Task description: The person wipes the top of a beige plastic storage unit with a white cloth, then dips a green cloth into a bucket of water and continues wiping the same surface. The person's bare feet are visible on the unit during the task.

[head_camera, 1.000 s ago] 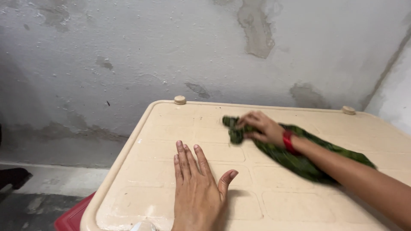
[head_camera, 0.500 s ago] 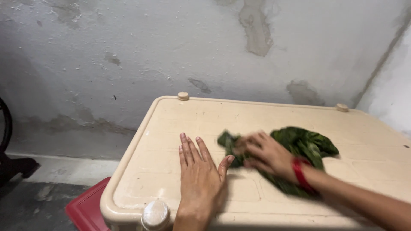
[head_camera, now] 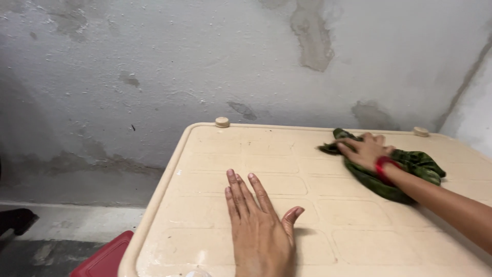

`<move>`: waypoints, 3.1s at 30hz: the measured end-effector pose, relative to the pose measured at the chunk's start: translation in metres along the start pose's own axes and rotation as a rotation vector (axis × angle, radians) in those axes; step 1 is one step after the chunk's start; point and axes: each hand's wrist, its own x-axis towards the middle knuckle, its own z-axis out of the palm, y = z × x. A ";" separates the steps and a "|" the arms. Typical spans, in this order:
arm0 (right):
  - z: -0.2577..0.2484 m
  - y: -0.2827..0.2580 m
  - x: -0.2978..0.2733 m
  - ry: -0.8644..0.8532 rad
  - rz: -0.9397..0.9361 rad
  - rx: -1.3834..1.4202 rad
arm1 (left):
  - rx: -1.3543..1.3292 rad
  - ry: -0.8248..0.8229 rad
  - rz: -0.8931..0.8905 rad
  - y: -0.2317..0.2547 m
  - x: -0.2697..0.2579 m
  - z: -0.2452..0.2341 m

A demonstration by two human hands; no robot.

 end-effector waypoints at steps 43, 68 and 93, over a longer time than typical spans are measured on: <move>-0.002 -0.308 0.036 0.210 -0.464 0.226 | -0.128 -0.524 -0.189 -0.177 0.071 -0.011; 0.008 -0.105 0.021 0.227 -0.415 0.081 | -0.223 -0.590 -0.161 -0.173 0.071 -0.018; -0.032 -0.412 -0.063 0.249 -1.056 0.600 | -0.297 -0.042 -0.124 -0.182 0.071 -0.011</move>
